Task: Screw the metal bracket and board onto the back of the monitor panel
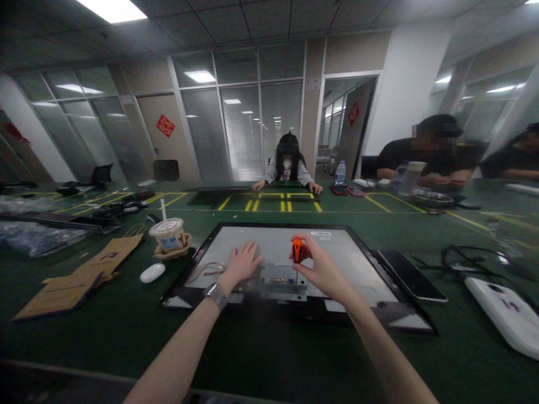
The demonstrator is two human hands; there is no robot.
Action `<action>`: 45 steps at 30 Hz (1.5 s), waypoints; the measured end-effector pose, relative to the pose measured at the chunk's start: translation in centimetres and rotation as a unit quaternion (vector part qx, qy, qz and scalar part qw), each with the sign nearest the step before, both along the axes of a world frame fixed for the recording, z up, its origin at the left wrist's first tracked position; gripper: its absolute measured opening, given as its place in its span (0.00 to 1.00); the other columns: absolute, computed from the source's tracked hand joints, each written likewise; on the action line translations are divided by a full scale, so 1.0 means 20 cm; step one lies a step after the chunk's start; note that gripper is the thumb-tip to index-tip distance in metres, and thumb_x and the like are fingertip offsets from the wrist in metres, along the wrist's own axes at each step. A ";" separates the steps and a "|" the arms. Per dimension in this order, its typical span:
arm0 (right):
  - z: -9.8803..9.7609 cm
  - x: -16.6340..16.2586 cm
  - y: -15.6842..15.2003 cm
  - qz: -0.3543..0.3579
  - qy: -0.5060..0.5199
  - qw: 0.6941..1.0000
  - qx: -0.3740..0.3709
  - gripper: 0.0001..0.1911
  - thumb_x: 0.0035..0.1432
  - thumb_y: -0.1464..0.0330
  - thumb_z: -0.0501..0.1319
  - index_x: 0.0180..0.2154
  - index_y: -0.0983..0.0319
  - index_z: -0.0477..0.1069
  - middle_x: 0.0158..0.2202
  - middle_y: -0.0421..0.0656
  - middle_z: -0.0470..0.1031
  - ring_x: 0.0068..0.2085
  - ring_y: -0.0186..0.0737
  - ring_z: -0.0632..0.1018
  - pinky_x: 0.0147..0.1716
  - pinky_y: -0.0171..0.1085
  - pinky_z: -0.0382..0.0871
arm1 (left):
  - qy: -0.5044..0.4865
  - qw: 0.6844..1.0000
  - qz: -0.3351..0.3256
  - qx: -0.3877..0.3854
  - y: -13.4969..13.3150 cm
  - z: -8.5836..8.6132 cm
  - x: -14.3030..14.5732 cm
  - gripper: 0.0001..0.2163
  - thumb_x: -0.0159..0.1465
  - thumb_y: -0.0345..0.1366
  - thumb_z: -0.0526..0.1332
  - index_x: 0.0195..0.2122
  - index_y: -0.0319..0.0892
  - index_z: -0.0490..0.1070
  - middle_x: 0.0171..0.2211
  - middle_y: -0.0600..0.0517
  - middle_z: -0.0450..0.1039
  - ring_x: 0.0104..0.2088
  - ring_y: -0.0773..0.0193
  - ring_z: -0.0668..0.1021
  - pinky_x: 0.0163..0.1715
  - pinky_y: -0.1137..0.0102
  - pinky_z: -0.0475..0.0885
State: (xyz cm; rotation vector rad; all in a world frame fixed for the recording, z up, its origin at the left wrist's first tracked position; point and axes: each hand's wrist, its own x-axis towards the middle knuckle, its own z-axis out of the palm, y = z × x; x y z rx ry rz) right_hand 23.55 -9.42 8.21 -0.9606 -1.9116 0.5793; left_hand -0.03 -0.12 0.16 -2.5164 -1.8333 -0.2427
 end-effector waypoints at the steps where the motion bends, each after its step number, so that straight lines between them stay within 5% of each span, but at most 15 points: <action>1: 0.00 0.00 0.00 0.002 0.000 1.000 0.000 0.23 0.53 0.72 0.60 0.50 0.55 0.59 0.35 0.40 0.75 0.37 0.41 0.78 0.40 0.44 0.75 | 0.000 1.000 0.001 -0.001 0.00 0.00 0.00 0.27 0.70 0.47 0.41 0.65 0.39 0.55 0.68 0.42 0.53 0.67 0.50 0.57 0.63 0.42 0.52; 16: 0.01 0.03 0.01 -0.037 0.007 0.999 0.021 0.33 0.54 0.70 0.61 0.61 0.51 0.60 0.37 0.39 0.72 0.36 0.41 0.78 0.39 0.45 0.78 | 0.008 1.000 0.004 -0.011 0.01 0.00 0.00 0.27 0.70 0.47 0.42 0.66 0.40 0.54 0.68 0.43 0.51 0.68 0.51 0.56 0.63 0.43 0.52; 25: -0.09 -0.07 0.04 -0.031 0.198 0.980 0.013 0.32 0.59 0.64 0.62 0.62 0.54 0.54 0.36 0.40 0.75 0.39 0.43 0.80 0.42 0.47 0.77 | 0.010 1.000 0.004 -0.008 -0.01 0.01 0.00 0.26 0.70 0.47 0.41 0.66 0.40 0.54 0.68 0.44 0.52 0.68 0.51 0.56 0.63 0.43 0.52; 34: -0.19 -0.17 0.03 -0.084 0.175 0.979 0.067 0.26 0.57 0.64 0.65 0.55 0.54 0.60 0.35 0.39 0.76 0.34 0.41 0.80 0.37 0.44 0.78 | 0.010 1.000 0.004 -0.004 0.00 0.01 0.01 0.27 0.70 0.47 0.41 0.65 0.39 0.55 0.68 0.42 0.53 0.67 0.51 0.57 0.62 0.42 0.52; 45: -0.20 -0.18 0.03 -0.103 0.123 0.983 0.092 0.24 0.58 0.64 0.64 0.55 0.55 0.61 0.34 0.40 0.76 0.33 0.41 0.79 0.37 0.44 0.78 | 0.004 1.000 0.005 -0.006 -0.02 0.02 0.01 0.26 0.70 0.46 0.42 0.66 0.41 0.54 0.68 0.42 0.53 0.67 0.50 0.57 0.62 0.42 0.52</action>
